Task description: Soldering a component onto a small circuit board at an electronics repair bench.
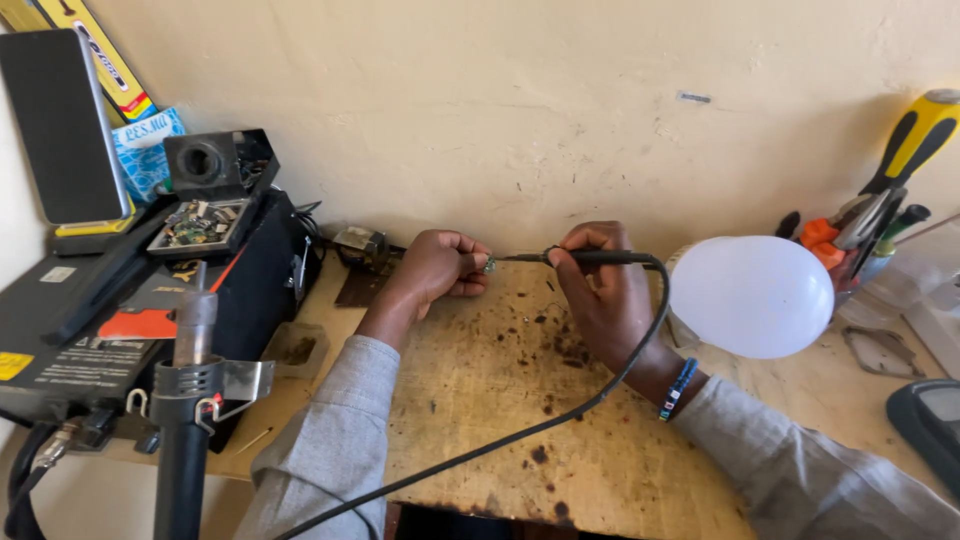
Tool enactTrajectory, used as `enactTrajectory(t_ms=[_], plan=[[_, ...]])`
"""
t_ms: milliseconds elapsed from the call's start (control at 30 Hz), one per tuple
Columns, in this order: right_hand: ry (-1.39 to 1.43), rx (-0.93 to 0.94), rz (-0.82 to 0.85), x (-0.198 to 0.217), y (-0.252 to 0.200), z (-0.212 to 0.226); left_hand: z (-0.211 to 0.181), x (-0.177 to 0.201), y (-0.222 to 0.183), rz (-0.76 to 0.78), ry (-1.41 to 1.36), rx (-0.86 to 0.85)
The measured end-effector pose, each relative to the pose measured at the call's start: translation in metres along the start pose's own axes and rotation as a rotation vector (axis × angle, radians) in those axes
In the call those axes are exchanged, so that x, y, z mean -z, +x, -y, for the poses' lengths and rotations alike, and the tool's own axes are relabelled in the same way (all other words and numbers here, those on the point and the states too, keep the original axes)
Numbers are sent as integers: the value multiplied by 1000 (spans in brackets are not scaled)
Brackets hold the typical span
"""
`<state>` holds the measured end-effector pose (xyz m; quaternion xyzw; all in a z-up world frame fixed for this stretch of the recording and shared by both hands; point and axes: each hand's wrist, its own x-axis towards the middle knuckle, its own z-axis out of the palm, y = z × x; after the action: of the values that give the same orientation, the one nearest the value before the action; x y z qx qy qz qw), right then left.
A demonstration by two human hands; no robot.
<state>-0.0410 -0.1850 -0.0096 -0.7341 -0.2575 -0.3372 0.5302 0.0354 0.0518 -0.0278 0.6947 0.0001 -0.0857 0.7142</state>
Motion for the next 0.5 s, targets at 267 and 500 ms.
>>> enactTrajectory(t_ms=[267, 500], plan=[[60, -54, 23, 3, -7, 11, 8, 1, 7, -24, -12, -16], [3, -62, 90, 6, -5, 29, -10, -6, -15, -34, 32, -28]])
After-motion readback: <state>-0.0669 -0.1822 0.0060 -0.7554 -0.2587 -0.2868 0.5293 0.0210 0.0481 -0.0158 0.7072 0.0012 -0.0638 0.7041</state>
